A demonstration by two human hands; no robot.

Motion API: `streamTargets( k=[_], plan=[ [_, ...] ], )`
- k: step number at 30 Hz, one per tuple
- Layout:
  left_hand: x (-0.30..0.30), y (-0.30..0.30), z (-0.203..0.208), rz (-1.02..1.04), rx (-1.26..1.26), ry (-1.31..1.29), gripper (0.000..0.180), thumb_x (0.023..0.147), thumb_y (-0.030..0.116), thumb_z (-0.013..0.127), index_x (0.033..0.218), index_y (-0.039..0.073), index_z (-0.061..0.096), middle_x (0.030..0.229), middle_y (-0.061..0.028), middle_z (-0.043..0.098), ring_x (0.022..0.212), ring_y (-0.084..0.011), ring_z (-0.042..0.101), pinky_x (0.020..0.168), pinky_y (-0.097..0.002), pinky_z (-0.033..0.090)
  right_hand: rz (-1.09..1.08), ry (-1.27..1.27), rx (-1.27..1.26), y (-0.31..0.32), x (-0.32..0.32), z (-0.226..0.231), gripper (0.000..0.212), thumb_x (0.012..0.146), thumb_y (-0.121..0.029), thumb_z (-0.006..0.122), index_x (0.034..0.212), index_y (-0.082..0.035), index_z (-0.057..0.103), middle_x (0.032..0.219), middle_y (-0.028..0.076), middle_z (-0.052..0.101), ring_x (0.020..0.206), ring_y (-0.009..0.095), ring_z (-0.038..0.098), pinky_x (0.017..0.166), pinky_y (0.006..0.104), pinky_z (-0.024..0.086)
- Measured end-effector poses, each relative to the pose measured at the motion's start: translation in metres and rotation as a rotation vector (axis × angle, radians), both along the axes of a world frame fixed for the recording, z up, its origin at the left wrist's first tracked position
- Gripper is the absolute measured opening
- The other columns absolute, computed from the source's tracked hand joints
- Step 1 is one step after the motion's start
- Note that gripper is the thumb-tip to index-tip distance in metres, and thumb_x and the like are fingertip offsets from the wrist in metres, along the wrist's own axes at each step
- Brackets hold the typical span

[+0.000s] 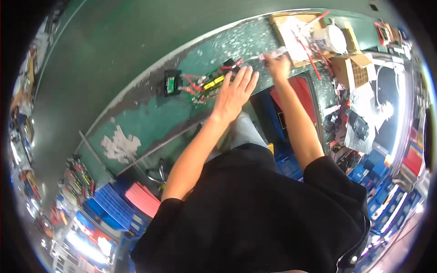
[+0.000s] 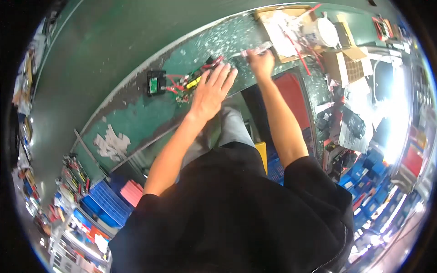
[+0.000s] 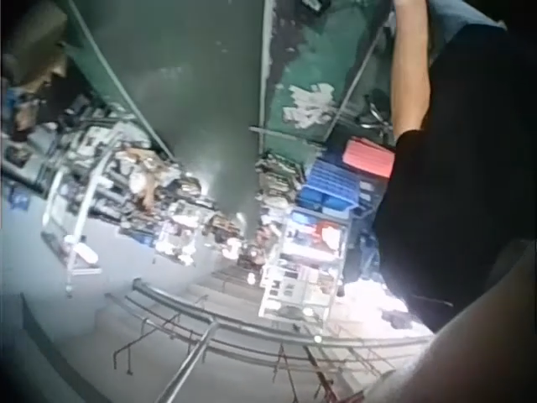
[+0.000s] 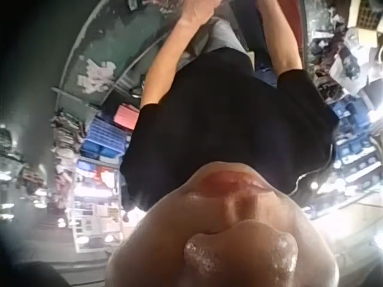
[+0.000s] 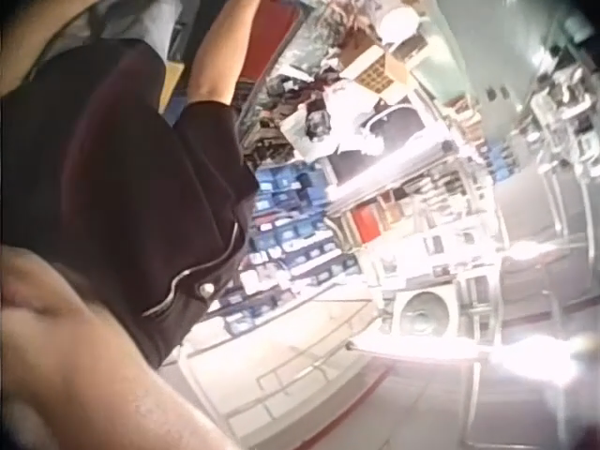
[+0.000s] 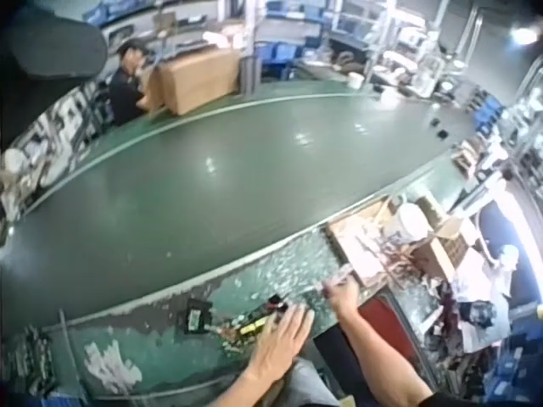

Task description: Assembling and testing electronic circuit boards on a production line.

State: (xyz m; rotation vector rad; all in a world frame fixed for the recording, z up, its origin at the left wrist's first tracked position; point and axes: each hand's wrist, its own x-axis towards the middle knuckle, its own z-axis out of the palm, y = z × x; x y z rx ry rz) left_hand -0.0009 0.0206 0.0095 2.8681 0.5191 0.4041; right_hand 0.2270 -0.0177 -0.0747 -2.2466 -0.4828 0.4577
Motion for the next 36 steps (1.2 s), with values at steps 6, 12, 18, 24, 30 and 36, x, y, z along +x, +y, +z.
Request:
streamTargets(
  k=[6, 12, 18, 24, 30, 36],
  plan=[
    [0.032, 0.048, -0.017, -0.231, 0.089, 0.337, 0.025, 0.076, 0.011, 0.063, 0.100, 0.014, 0.058, 0.094, -0.0059, 0.062, 0.102, -0.0233, 0.059, 0.090, -0.0386, 0.042, 0.014, -0.055, 0.069, -0.015, -0.027, 0.017, 0.054, 0.081, -0.038, 0.071, 0.107, 0.009, 0.061, 0.099, 0.023, 0.065, 0.091, 0.031, 0.064, 0.083, 0.0366, 0.048],
    [0.028, 0.099, -0.022, -0.064, 0.023, 0.369, 0.025, 0.083, 0.025, 0.063, 0.105, 0.013, 0.057, 0.092, -0.0074, 0.066, 0.091, -0.0254, 0.063, 0.081, -0.0402, 0.045, -0.661, 0.973, 1.000, -0.095, 0.034, -0.008, 0.021, 0.092, -0.025, 0.062, 0.085, -0.008, 0.053, 0.067, -0.002, 0.044, 0.056, 0.010, 0.043, 0.054, 0.0242, 0.039],
    [-0.009, 0.150, -0.026, 0.317, -0.191, 0.111, 0.032, 0.086, 0.033, 0.064, 0.105, 0.007, 0.059, 0.092, -0.0149, 0.066, 0.085, -0.0363, 0.063, 0.073, -0.0445, 0.049, -0.833, 0.943, 1.095, -0.132, 0.109, -0.057, 0.015, 0.093, -0.020, 0.061, 0.088, -0.007, 0.056, 0.069, 0.000, 0.049, 0.060, 0.011, 0.048, 0.056, 0.0242, 0.044],
    [-0.036, 0.134, -0.037, 0.624, -0.331, 0.011, 0.034, 0.091, 0.031, 0.058, 0.110, 0.003, 0.056, 0.097, -0.0206, 0.064, 0.092, -0.0402, 0.061, 0.078, -0.0444, 0.048, -0.664, 0.767, 1.175, -0.089, 0.127, -0.020, 0.012, 0.088, -0.009, 0.066, 0.099, -0.006, 0.061, 0.085, 0.001, 0.061, 0.075, 0.012, 0.057, 0.065, 0.0256, 0.046],
    [-0.046, 0.110, -0.034, 0.767, -0.431, 0.063, 0.045, 0.093, 0.028, 0.055, 0.125, -0.002, 0.049, 0.118, -0.0243, 0.058, 0.110, -0.0403, 0.054, 0.092, -0.0456, 0.043, -0.089, 0.006, 0.579, -0.060, 0.120, 0.052, 0.022, 0.093, -0.016, 0.060, 0.107, 0.000, 0.064, 0.099, 0.008, 0.068, 0.088, 0.014, 0.063, 0.076, 0.0261, 0.050],
    [-0.014, 0.100, -0.011, 0.400, 0.131, 0.167, 0.043, 0.081, 0.012, 0.060, 0.123, 0.005, 0.053, 0.117, -0.0130, 0.053, 0.120, -0.0310, 0.045, 0.101, -0.0522, 0.033, 0.139, -0.426, 0.157, -0.057, 0.151, 0.088, 0.026, 0.095, -0.023, 0.057, 0.102, 0.001, 0.063, 0.086, 0.013, 0.070, 0.080, 0.019, 0.068, 0.074, 0.0292, 0.052]
  ],
)
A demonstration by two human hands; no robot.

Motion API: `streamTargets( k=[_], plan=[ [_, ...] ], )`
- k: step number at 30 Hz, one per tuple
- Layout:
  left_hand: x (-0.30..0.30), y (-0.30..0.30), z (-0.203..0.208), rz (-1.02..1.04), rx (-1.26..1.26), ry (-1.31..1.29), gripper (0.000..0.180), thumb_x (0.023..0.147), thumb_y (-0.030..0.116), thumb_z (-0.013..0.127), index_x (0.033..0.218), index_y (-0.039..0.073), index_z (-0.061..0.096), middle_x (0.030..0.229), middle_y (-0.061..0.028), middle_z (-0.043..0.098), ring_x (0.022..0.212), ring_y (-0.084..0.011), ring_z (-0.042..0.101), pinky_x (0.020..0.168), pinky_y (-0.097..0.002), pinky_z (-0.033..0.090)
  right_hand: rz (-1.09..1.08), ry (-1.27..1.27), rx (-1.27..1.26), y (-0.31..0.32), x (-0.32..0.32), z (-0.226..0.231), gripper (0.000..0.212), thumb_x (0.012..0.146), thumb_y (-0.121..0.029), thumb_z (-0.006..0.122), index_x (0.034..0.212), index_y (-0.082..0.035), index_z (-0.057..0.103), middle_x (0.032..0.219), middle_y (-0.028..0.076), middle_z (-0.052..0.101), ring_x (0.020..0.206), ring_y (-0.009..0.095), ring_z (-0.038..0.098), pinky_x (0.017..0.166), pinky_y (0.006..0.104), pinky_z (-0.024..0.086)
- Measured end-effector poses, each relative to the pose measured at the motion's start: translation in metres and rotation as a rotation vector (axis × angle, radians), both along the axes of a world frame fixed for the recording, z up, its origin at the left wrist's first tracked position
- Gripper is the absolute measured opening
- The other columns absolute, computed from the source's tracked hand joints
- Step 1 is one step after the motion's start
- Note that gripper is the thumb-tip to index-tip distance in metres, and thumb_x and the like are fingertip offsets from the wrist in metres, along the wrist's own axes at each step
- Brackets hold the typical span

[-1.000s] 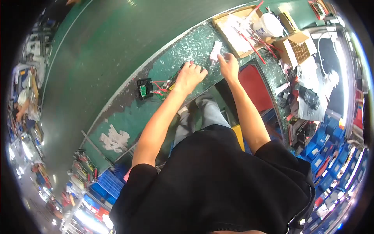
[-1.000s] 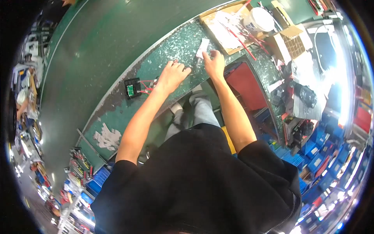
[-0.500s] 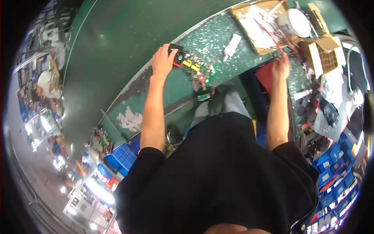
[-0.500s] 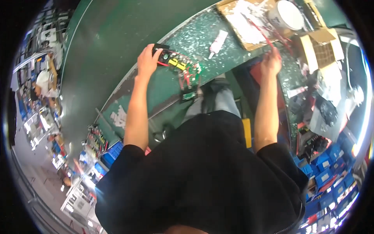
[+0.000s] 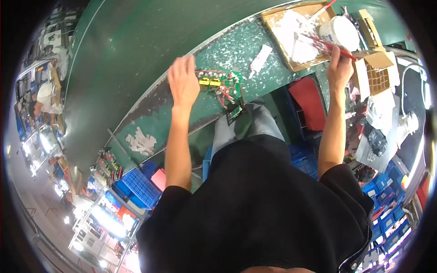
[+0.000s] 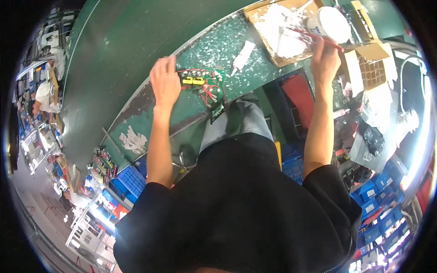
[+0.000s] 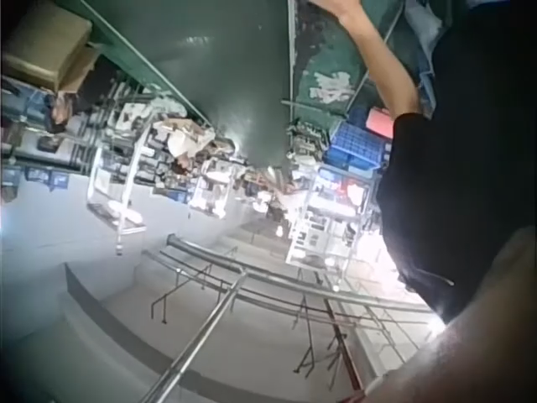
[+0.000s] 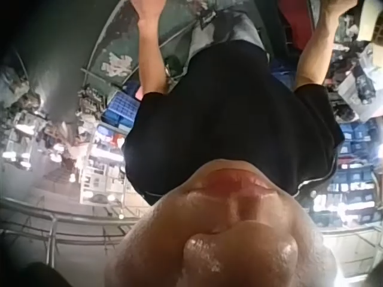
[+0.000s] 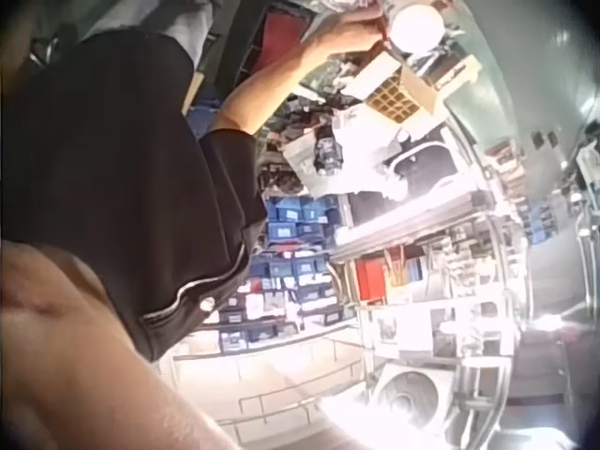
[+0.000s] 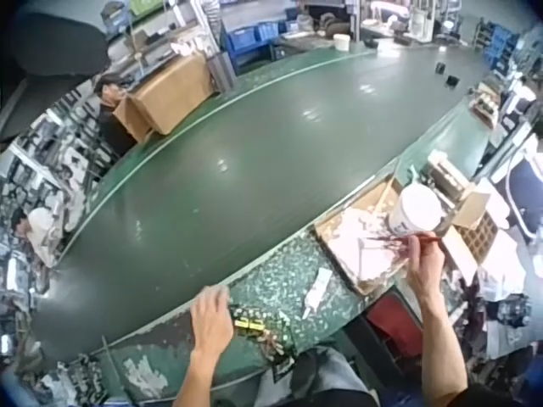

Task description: Assembling and testing electronic circuit boards on a production line.

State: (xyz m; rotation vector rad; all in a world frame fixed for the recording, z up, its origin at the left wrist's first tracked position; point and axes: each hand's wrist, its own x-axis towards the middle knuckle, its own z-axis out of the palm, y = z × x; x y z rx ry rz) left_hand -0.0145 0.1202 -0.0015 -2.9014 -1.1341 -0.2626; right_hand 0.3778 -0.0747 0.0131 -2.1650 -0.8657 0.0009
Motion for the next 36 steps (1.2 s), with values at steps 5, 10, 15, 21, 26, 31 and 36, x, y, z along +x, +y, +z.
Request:
streamTargets(
  k=[5, 10, 15, 21, 26, 31, 36],
  plan=[
    [-0.007, 0.009, -0.034, -0.180, -0.072, 0.145, 0.016, 0.080, 0.010, 0.057, 0.095, 0.009, 0.064, 0.103, -0.0076, 0.060, 0.113, -0.0261, 0.052, 0.102, -0.0482, 0.033, 0.024, -0.019, 0.013, 0.023, 0.004, 0.008, 0.028, 0.090, -0.027, 0.065, 0.103, -0.002, 0.065, 0.082, 0.012, 0.069, 0.076, 0.017, 0.067, 0.071, 0.0295, 0.051],
    [-0.006, 0.018, -0.043, -0.114, -0.182, -0.101, 0.018, 0.081, 0.011, 0.059, 0.098, 0.008, 0.062, 0.102, -0.0081, 0.059, 0.110, -0.0258, 0.052, 0.098, -0.0439, 0.036, 0.064, 0.022, 0.095, 0.039, -0.007, 0.016, 0.023, 0.090, -0.021, 0.066, 0.100, -0.001, 0.066, 0.082, 0.011, 0.070, 0.074, 0.012, 0.066, 0.068, 0.0259, 0.051],
    [0.004, 0.018, -0.028, -0.238, -0.148, 0.079, 0.027, 0.080, 0.009, 0.055, 0.105, 0.006, 0.061, 0.106, -0.0133, 0.057, 0.108, -0.0306, 0.051, 0.094, -0.0445, 0.039, 0.076, -0.532, -0.217, 0.014, -0.011, -0.002, 0.017, 0.091, -0.017, 0.059, 0.096, -0.003, 0.067, 0.089, 0.016, 0.068, 0.084, 0.030, 0.064, 0.076, 0.0392, 0.047],
    [-0.026, 0.004, -0.041, -0.122, -0.222, -0.032, 0.012, 0.078, 0.012, 0.059, 0.084, 0.002, 0.060, 0.094, -0.0152, 0.053, 0.099, -0.0342, 0.049, 0.084, -0.0455, 0.040, 0.039, 0.038, -0.065, 0.005, -0.064, 0.030, 0.014, 0.087, -0.014, 0.062, 0.086, 0.000, 0.060, 0.069, 0.019, 0.059, 0.064, 0.033, 0.058, 0.061, 0.0415, 0.043],
    [-0.016, 0.002, -0.031, -0.106, -0.312, -0.163, 0.022, 0.079, 0.024, 0.063, 0.075, 0.002, 0.063, 0.100, -0.0170, 0.055, 0.108, -0.0357, 0.046, 0.097, -0.0511, 0.033, 0.032, 0.009, -0.095, -0.017, -0.075, 0.035, 0.016, 0.089, -0.017, 0.061, 0.093, -0.001, 0.060, 0.068, 0.022, 0.060, 0.066, 0.041, 0.061, 0.059, 0.0456, 0.046],
    [-0.004, -0.009, -0.025, 0.293, -0.053, -0.112, 0.033, 0.078, 0.036, 0.066, 0.088, 0.004, 0.068, 0.131, -0.0199, 0.047, 0.129, -0.0375, 0.035, 0.098, -0.0592, 0.031, -0.133, 0.028, 0.255, 0.007, -0.089, 0.068, 0.018, 0.091, -0.013, 0.056, 0.089, 0.002, 0.067, 0.094, 0.015, 0.067, 0.088, 0.025, 0.063, 0.081, 0.0346, 0.048],
    [0.010, -0.021, -0.027, 0.496, -0.004, 0.024, 0.062, 0.072, 0.040, 0.069, 0.119, 0.003, 0.052, 0.133, -0.0253, 0.042, 0.129, -0.0444, 0.033, 0.096, -0.0574, 0.031, -0.039, 0.629, 0.505, 0.043, -0.114, 0.053, 0.009, 0.091, -0.007, 0.059, 0.090, 0.002, 0.059, 0.090, 0.011, 0.065, 0.084, 0.018, 0.065, 0.074, 0.0303, 0.055]
  ],
)
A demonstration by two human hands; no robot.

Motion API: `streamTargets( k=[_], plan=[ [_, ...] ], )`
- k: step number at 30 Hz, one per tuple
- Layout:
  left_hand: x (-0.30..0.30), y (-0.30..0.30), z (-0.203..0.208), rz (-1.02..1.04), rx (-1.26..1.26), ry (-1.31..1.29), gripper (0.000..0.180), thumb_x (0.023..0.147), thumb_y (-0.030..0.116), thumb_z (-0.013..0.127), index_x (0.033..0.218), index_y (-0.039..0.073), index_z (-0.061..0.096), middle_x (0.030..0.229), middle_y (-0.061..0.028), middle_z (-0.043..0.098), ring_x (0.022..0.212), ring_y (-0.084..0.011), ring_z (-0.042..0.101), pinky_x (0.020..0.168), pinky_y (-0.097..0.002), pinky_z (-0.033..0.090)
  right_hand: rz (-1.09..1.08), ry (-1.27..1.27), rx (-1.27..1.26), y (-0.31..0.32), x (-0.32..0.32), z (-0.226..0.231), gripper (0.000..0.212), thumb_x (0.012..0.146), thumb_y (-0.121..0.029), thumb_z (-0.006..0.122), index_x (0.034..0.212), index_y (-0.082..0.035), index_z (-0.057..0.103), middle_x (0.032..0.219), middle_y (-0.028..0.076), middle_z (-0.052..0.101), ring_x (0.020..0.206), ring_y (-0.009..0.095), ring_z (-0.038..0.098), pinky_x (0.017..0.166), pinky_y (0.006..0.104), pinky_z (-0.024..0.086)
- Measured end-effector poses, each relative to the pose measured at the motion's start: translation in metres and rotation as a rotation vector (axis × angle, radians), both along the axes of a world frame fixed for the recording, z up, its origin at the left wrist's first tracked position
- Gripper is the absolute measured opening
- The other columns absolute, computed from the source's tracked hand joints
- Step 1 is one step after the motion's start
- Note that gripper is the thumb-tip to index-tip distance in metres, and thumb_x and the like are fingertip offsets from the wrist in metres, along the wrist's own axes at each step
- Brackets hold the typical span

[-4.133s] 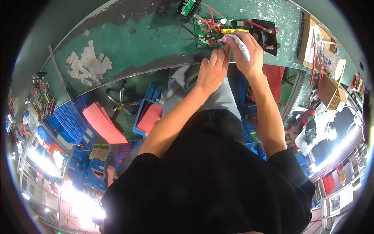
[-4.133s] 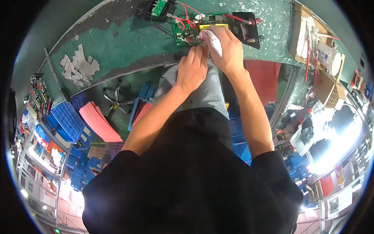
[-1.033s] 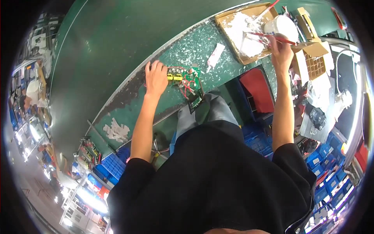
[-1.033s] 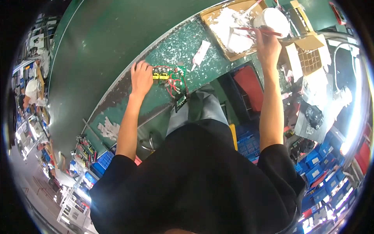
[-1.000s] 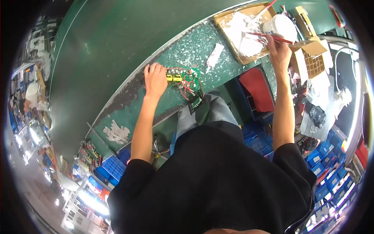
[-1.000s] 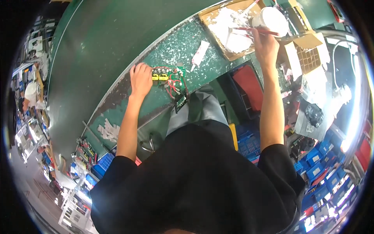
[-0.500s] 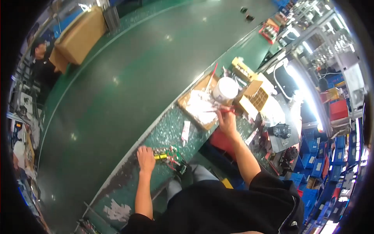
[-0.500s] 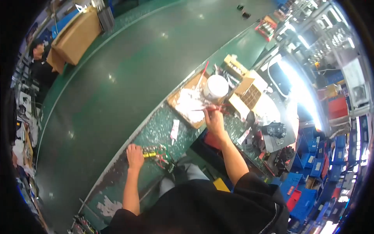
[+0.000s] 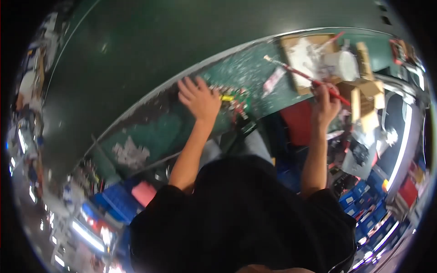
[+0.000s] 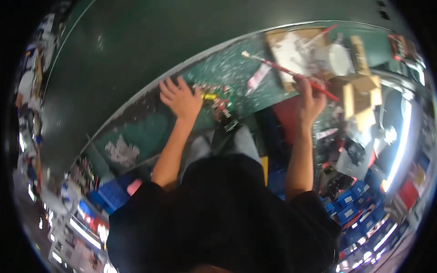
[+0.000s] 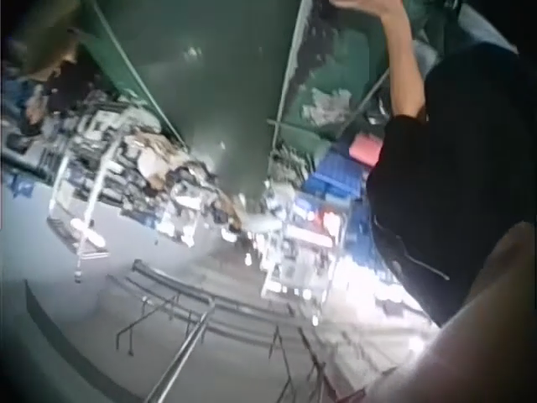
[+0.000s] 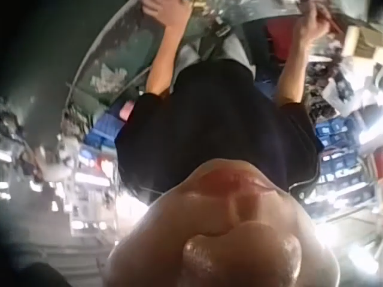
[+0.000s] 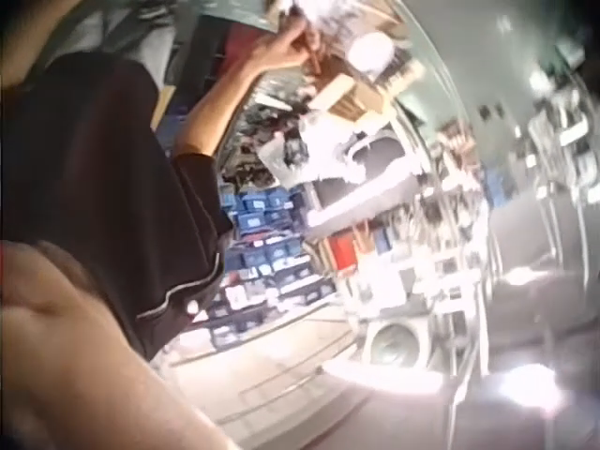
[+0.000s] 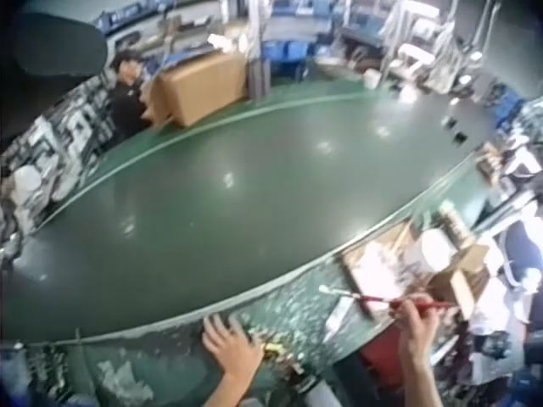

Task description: Assembling and testing electronic circuit boards on a production line.

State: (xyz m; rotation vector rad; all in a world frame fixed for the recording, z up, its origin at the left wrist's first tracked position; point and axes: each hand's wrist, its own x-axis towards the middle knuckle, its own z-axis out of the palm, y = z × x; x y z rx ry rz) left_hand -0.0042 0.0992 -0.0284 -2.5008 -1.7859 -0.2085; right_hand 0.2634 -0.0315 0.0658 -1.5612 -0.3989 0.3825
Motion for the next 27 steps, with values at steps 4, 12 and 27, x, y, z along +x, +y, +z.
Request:
streamTargets(
  k=[4, 12, 27],
  plan=[
    [-0.008, -0.001, -0.003, 0.135, -0.140, -0.101, 0.064, 0.073, 0.039, 0.072, 0.119, 0.003, 0.048, 0.122, -0.0260, 0.041, 0.112, -0.0420, 0.042, 0.085, -0.0544, 0.041, 0.207, 0.118, -0.029, 0.033, -0.033, -0.031, 0.013, 0.091, -0.006, 0.059, 0.095, 0.006, 0.057, 0.090, 0.014, 0.065, 0.083, 0.020, 0.066, 0.076, 0.0333, 0.057],
    [-0.019, 0.002, -0.013, 0.171, -0.123, -0.175, 0.062, 0.071, 0.031, 0.073, 0.119, 0.003, 0.047, 0.113, -0.0230, 0.043, 0.102, -0.0385, 0.045, 0.076, -0.0463, 0.046, 0.361, 0.173, -0.128, 0.065, -0.051, -0.083, 0.013, 0.092, -0.003, 0.056, 0.102, 0.005, 0.054, 0.098, 0.016, 0.064, 0.080, 0.019, 0.064, 0.076, 0.0304, 0.056],
    [-0.012, 0.005, -0.013, 0.140, -0.072, -0.115, 0.060, 0.069, 0.031, 0.076, 0.116, 0.003, 0.051, 0.107, -0.0230, 0.045, 0.099, -0.0390, 0.045, 0.075, -0.0463, 0.046, 0.616, 0.125, -0.227, 0.107, -0.040, -0.100, 0.015, 0.090, -0.004, 0.057, 0.103, 0.004, 0.055, 0.100, 0.015, 0.064, 0.080, 0.019, 0.064, 0.076, 0.0322, 0.054]
  ],
)
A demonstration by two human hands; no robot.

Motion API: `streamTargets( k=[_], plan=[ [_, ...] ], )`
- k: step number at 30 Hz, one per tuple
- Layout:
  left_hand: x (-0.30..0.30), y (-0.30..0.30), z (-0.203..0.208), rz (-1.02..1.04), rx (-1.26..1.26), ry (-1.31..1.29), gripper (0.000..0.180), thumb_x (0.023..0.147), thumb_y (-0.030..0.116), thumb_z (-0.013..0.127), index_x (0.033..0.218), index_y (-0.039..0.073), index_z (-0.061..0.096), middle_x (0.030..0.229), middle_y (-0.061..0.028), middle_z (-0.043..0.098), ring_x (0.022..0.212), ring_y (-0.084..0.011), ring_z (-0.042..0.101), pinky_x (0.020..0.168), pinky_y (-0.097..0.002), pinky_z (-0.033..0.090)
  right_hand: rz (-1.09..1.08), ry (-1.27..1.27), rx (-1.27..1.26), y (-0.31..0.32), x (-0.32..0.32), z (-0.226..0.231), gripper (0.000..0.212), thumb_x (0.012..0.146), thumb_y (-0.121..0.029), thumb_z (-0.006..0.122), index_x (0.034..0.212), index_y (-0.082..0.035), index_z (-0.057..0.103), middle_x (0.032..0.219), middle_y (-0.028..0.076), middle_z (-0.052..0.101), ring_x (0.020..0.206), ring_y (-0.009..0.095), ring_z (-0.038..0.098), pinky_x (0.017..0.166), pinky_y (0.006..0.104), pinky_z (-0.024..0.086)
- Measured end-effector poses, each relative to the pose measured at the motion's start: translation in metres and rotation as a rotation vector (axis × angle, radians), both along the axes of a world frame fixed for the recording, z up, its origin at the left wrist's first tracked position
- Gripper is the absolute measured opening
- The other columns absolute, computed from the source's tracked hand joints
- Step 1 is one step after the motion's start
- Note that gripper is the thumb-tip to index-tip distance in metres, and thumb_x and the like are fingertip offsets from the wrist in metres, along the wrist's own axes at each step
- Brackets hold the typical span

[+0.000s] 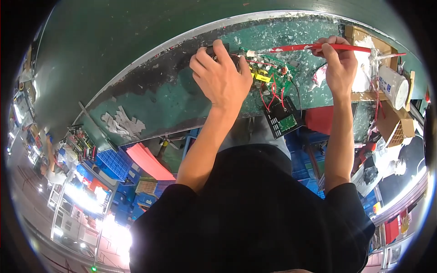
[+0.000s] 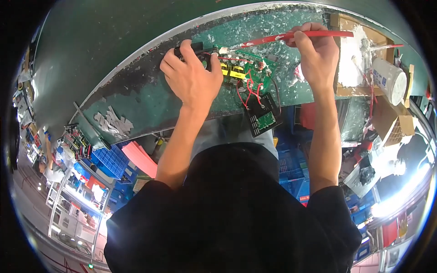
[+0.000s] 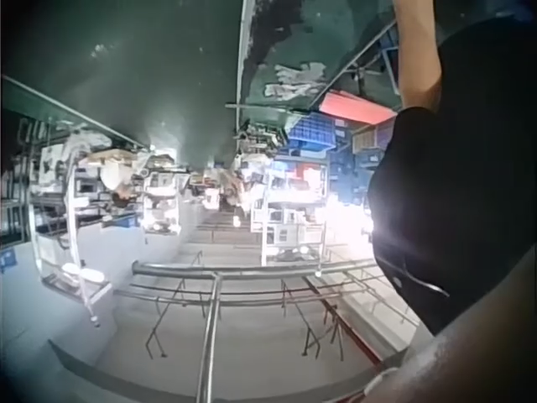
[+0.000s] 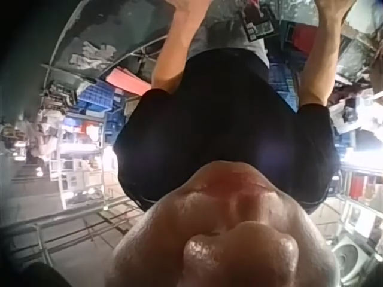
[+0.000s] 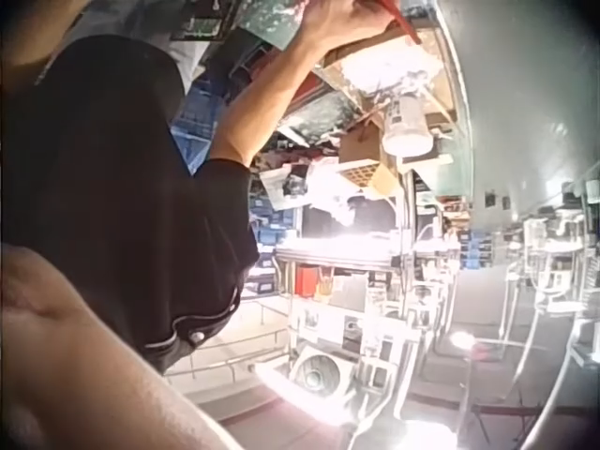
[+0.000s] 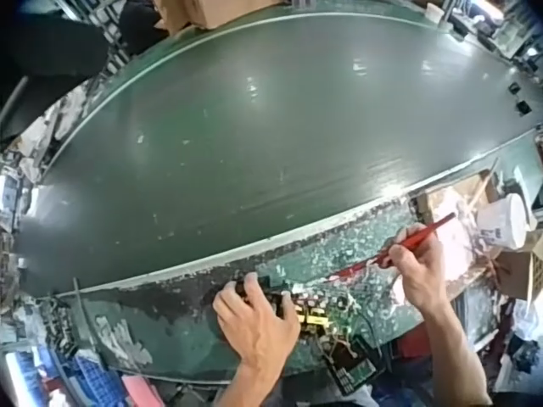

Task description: Assembling and testing electronic circuit boards on a production line.

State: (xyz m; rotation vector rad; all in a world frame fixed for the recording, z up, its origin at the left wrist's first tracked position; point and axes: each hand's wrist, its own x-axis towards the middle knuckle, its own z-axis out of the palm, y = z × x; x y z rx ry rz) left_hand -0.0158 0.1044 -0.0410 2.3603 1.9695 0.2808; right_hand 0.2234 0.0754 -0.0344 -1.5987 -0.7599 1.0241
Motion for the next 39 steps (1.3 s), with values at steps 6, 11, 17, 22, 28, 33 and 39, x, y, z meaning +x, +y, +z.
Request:
streamTargets(
  k=[6, 11, 17, 22, 28, 33, 39],
  plan=[
    [-0.001, -0.001, 0.000, -0.001, 0.009, 0.004, 0.061, 0.069, 0.031, 0.076, 0.117, 0.003, 0.051, 0.107, -0.0227, 0.045, 0.099, -0.0386, 0.045, 0.076, -0.0460, 0.046, -0.013, -0.004, 0.023, 0.006, 0.008, 0.004, 0.013, 0.091, -0.004, 0.055, 0.101, 0.004, 0.055, 0.099, 0.014, 0.064, 0.080, 0.018, 0.064, 0.076, 0.0324, 0.054],
    [0.000, 0.000, 0.000, 0.001, 0.003, 0.004, 0.060, 0.069, 0.031, 0.076, 0.116, 0.004, 0.051, 0.107, -0.0222, 0.045, 0.099, -0.0380, 0.045, 0.076, -0.0457, 0.045, 0.069, -0.002, 0.020, 0.008, 0.006, 0.000, 0.012, 0.091, -0.004, 0.055, 0.098, 0.004, 0.056, 0.095, 0.014, 0.064, 0.079, 0.018, 0.063, 0.076, 0.0319, 0.054],
    [0.000, -0.002, -0.003, 0.005, 0.009, -0.006, 0.059, 0.069, 0.030, 0.076, 0.115, 0.004, 0.050, 0.109, -0.0216, 0.045, 0.100, -0.0380, 0.045, 0.075, -0.0465, 0.045, -0.027, -0.026, 0.013, 0.005, 0.012, 0.001, 0.013, 0.090, -0.006, 0.056, 0.099, 0.003, 0.057, 0.095, 0.014, 0.065, 0.077, 0.019, 0.064, 0.075, 0.0320, 0.055],
    [0.000, -0.002, -0.004, 0.009, 0.005, -0.017, 0.060, 0.069, 0.030, 0.075, 0.116, 0.004, 0.049, 0.111, -0.0212, 0.045, 0.102, -0.0385, 0.043, 0.075, -0.0476, 0.044, -0.006, -0.060, -0.022, 0.004, 0.010, 0.000, 0.014, 0.090, -0.006, 0.055, 0.100, 0.003, 0.057, 0.097, 0.015, 0.065, 0.078, 0.019, 0.064, 0.074, 0.0321, 0.055],
    [0.000, -0.002, -0.004, 0.002, 0.003, -0.008, 0.061, 0.068, 0.031, 0.076, 0.116, 0.004, 0.049, 0.111, -0.0216, 0.045, 0.102, -0.0385, 0.044, 0.075, -0.0473, 0.044, -0.041, -0.035, -0.002, 0.002, 0.017, -0.002, 0.013, 0.090, -0.006, 0.055, 0.100, 0.003, 0.057, 0.097, 0.015, 0.065, 0.078, 0.019, 0.064, 0.075, 0.0325, 0.054],
    [0.000, -0.001, -0.002, 0.007, 0.013, -0.001, 0.061, 0.068, 0.030, 0.076, 0.115, 0.005, 0.049, 0.110, -0.0214, 0.045, 0.101, -0.0385, 0.045, 0.075, -0.0476, 0.045, -0.024, -0.050, 0.020, 0.001, 0.012, -0.001, 0.013, 0.090, -0.005, 0.055, 0.099, 0.003, 0.057, 0.097, 0.015, 0.065, 0.078, 0.020, 0.064, 0.075, 0.0326, 0.054],
    [0.001, -0.002, -0.002, 0.003, 0.007, 0.002, 0.060, 0.068, 0.030, 0.076, 0.115, 0.005, 0.048, 0.109, -0.0208, 0.045, 0.101, -0.0383, 0.045, 0.075, -0.0472, 0.046, -0.017, -0.037, 0.051, -0.001, 0.011, -0.001, 0.013, 0.090, -0.004, 0.054, 0.099, 0.004, 0.056, 0.097, 0.016, 0.064, 0.078, 0.020, 0.063, 0.075, 0.0324, 0.053]
  ],
)
